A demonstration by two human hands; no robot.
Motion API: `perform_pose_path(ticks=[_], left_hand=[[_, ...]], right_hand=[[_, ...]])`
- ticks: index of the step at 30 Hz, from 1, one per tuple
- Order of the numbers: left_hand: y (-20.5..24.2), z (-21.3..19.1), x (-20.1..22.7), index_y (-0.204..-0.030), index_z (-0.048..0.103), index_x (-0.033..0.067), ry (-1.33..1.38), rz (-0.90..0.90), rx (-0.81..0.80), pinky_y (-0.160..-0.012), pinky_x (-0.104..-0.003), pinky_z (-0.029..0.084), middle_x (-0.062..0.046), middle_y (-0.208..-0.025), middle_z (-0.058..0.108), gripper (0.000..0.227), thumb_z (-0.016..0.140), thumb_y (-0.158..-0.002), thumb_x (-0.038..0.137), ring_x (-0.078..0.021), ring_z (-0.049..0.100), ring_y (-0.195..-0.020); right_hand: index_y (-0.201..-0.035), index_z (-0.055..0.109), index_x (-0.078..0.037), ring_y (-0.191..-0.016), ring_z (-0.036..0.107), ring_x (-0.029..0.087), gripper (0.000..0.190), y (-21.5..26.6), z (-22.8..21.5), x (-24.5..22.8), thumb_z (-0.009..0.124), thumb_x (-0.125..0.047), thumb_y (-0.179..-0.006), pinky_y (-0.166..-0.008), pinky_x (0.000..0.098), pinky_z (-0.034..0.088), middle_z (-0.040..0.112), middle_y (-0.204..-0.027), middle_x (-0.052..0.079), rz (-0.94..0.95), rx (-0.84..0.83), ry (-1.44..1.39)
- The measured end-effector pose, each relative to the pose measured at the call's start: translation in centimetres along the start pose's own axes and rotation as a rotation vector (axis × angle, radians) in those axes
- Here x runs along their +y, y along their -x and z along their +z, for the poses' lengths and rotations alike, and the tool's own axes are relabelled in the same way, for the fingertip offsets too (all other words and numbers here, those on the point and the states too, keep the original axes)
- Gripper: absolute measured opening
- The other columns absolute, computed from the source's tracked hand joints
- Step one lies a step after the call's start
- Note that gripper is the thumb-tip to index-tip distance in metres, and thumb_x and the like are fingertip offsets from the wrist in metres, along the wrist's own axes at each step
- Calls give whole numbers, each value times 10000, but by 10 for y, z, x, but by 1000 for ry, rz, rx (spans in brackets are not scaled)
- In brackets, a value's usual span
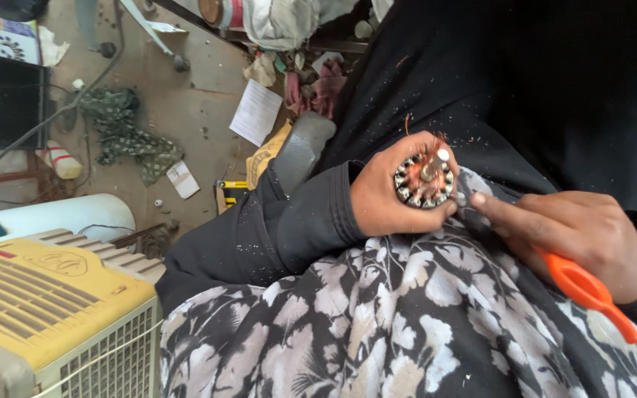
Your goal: The person holds a cylindrical motor armature in their left hand and uses orange-handled scissors in their right hand to trim the protruding copper wires. The person repeatedly rotates the armature to access different sections and snips the wires flush with the surface.
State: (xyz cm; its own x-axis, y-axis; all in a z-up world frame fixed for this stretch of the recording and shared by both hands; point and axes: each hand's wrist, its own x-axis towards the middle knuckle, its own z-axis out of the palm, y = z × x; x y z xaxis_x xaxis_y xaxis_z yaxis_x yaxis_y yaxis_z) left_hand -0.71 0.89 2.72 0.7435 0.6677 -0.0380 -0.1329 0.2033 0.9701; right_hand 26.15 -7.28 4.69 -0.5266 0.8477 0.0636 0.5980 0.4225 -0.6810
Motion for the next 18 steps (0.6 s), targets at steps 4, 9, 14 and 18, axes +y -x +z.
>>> perform_pose_path(ticks=[4,9,14,18], left_hand=[[1,3,4,-1187,593,38,-209,-46,-3,-874,-270,574,-20,-1002,690,444,837,-820,89,-108,671,-940],[-5,4,-4,-1173,596,35,-415,117,-4,-949,-338,567,-81,-1100,664,512,855,-746,150,-217,707,-1029],[-1,8,-18,-1118,616,51,-468,164,48,-1021,-376,510,-103,-1186,609,473,854,-718,135,-248,637,-1126],[-1,13,-22,-1131,614,49,-412,114,50,-1041,-361,499,-96,-1191,597,459,843,-741,122,-227,624,-1136]], right_hand=[[-1325,657,-58,-473,614,167,565,-6,-2,-5,749,-96,-769,-458,331,505,654,-626,39,-103,9,27],[-1340,641,-87,-509,634,175,591,-7,-6,-12,736,-145,-759,-481,331,514,683,-680,47,-84,-63,50],[-1360,634,-107,-482,634,185,593,-4,-6,-12,733,-142,-776,-471,342,525,692,-668,64,-26,-150,63],[-1384,616,-102,-476,639,198,634,0,-6,-7,719,-134,-759,-465,350,524,692,-669,59,4,-165,28]])
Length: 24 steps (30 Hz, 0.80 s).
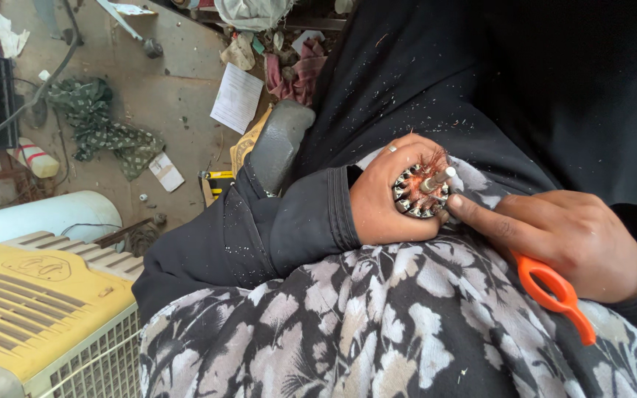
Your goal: The person holds a cylindrical motor armature in their left hand and uses orange-handled scissors in their right hand to trim the protruding copper wires. The person repeatedly rotates the armature to access different sections and snips the wires flush with the surface.
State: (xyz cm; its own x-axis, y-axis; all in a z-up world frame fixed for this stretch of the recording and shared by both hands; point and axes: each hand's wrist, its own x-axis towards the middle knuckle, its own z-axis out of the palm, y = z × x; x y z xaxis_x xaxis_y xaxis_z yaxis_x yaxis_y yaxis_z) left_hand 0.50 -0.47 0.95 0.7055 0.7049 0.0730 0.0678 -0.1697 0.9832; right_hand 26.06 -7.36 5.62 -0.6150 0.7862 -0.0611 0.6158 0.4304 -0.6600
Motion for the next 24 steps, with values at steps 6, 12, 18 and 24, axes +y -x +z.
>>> perform_pose_path(ticks=[6,12,18,24], left_hand=[[3,-16,15,-1161,572,79,216,-64,42,-1055,-295,485,-71,-1183,566,419,829,-831,105,-151,592,-1124],[-2,-16,21,-1127,616,87,37,26,-20,-1049,-299,466,-65,-1145,586,399,853,-806,83,-164,590,-1120],[-3,-14,22,-1130,617,91,71,45,-64,-1011,-288,497,-54,-1145,583,406,846,-795,84,-164,597,-1105],[2,-9,11,-1146,589,71,147,-23,-92,-966,-288,518,-63,-1148,570,424,822,-792,71,-158,600,-1082]], right_hand=[[-1437,587,-160,-511,650,183,688,5,0,4,710,-150,-761,-513,346,540,684,-704,46,152,-91,128],[-1324,648,-74,-561,664,196,549,15,0,3,676,-138,-779,-521,351,540,700,-732,75,-80,185,13],[-1360,639,-74,-555,655,178,583,8,1,1,664,-151,-783,-518,327,533,703,-747,49,-172,121,-27],[-1397,653,-145,-480,637,184,728,12,2,-6,699,-157,-671,-478,349,529,694,-700,43,-47,-47,119]])
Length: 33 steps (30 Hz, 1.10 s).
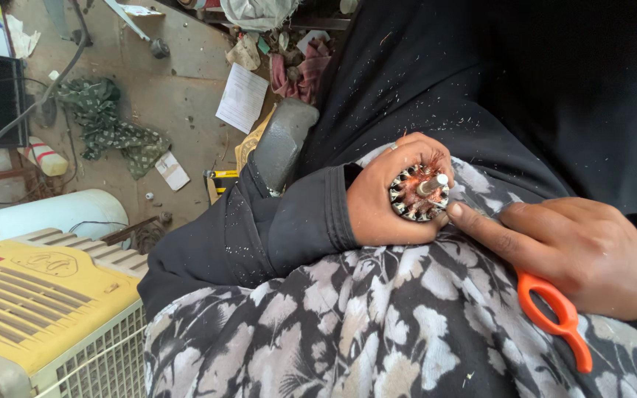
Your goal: The person holds a cylindrical motor armature in their left hand and uses orange-handled scissors in their right hand to trim the protruding copper wires. The person repeatedly rotates the armature to access different sections and snips the wires flush with the surface.
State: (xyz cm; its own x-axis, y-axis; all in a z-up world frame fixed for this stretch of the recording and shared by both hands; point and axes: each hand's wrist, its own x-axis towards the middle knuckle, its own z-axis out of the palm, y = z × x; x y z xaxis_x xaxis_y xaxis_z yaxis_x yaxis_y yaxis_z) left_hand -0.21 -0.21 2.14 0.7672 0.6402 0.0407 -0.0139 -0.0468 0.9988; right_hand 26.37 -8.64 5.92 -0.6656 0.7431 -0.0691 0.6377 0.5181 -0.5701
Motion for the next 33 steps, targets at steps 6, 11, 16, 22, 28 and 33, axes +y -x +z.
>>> perform_pose_path(ticks=[6,11,16,22,28,33], left_hand=[[-4,4,3,-1148,580,74,-5,5,61,-1013,-291,490,-58,-1156,583,443,834,-785,65,-153,602,-1086],[-2,-9,16,-1146,609,83,-60,38,25,-1046,-287,465,-69,-1155,583,415,847,-807,56,-156,581,-1110],[-6,-6,17,-1093,617,90,-43,41,-12,-1025,-286,491,-58,-1142,597,369,850,-808,72,-156,598,-1120],[-4,-5,14,-1122,614,84,-69,73,1,-1010,-297,507,-68,-1144,595,416,846,-776,82,-171,617,-1105],[-3,5,3,-1115,609,56,-24,-8,3,-988,-301,532,-86,-1151,607,408,844,-782,79,-184,637,-1101],[2,7,-11,-1163,592,44,-5,-21,1,-999,-297,532,-88,-1188,599,452,836,-784,82,-172,637,-1108]], right_hand=[[-1500,567,-240,-491,648,180,844,7,4,3,723,-195,-672,-518,347,542,678,-754,13,164,-167,69],[-1409,615,-121,-508,642,189,779,10,3,8,715,-188,-640,-494,361,511,673,-719,26,79,77,1],[-1330,672,-101,-508,635,183,663,8,-1,5,698,-190,-674,-475,342,510,679,-724,52,-71,146,-63],[-1370,664,-128,-482,624,174,706,4,-1,-3,696,-103,-665,-460,350,510,677,-704,45,-56,36,6],[-1464,562,-183,-508,651,161,777,9,-2,-13,689,-60,-708,-476,325,536,675,-775,49,65,-141,53],[-1499,512,-216,-533,668,153,831,10,0,-7,691,-83,-698,-496,313,545,680,-804,21,116,-188,38]])
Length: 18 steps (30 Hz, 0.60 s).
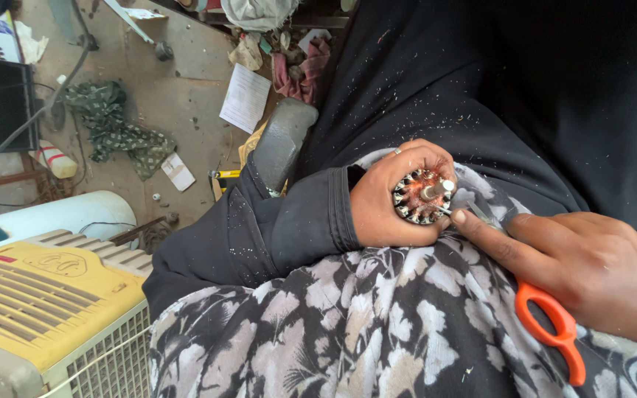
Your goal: The person holds a cylindrical motor armature in their left hand and uses orange-handled scissors in their right hand to trim the protruding copper wires. The person repeatedly rotates the armature to access different sections and snips the wires flush with the surface.
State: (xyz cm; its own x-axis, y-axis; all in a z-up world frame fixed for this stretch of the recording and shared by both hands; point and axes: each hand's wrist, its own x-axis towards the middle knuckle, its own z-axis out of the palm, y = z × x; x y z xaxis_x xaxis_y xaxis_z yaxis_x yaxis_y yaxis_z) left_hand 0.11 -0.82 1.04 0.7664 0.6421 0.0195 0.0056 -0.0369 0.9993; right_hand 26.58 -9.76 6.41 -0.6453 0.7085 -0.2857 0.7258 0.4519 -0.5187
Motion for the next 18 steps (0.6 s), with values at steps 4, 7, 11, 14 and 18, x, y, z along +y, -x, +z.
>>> perform_pose_path(ticks=[4,7,11,14,18], left_hand=[[0,0,-7,-1216,579,35,-33,51,40,-1056,-318,509,-83,-1168,578,517,849,-777,79,-166,608,-1101],[-5,2,-8,-1309,556,24,-4,34,91,-1040,-302,519,-55,-1202,605,601,845,-787,97,-128,619,-1080],[-2,5,-16,-1294,582,29,20,-17,98,-1015,-288,524,-38,-1143,619,588,857,-778,96,-97,611,-1058],[-3,4,-17,-1264,580,39,122,-33,89,-996,-260,521,-15,-1146,613,543,844,-793,96,-72,599,-1054],[-2,1,-13,-1176,600,34,122,37,67,-950,-225,514,-10,-1091,591,426,839,-824,52,-54,586,-997]], right_hand=[[-1546,464,-293,-570,679,114,871,4,7,6,698,-123,-724,-538,293,552,656,-740,-36,109,-49,64],[-1548,446,-374,-602,690,72,853,-6,8,10,700,-184,-757,-583,255,569,658,-727,-81,207,-89,116],[-1560,401,-424,-642,704,45,844,-9,16,14,692,-244,-788,-628,223,589,670,-757,-116,337,-180,110],[-1542,455,-360,-616,708,68,842,-8,16,20,696,-200,-752,-613,257,591,678,-721,-84,245,-26,0],[-1532,471,-326,-617,683,92,796,-6,16,20,696,-222,-776,-600,271,595,683,-707,-60,223,43,-99]])
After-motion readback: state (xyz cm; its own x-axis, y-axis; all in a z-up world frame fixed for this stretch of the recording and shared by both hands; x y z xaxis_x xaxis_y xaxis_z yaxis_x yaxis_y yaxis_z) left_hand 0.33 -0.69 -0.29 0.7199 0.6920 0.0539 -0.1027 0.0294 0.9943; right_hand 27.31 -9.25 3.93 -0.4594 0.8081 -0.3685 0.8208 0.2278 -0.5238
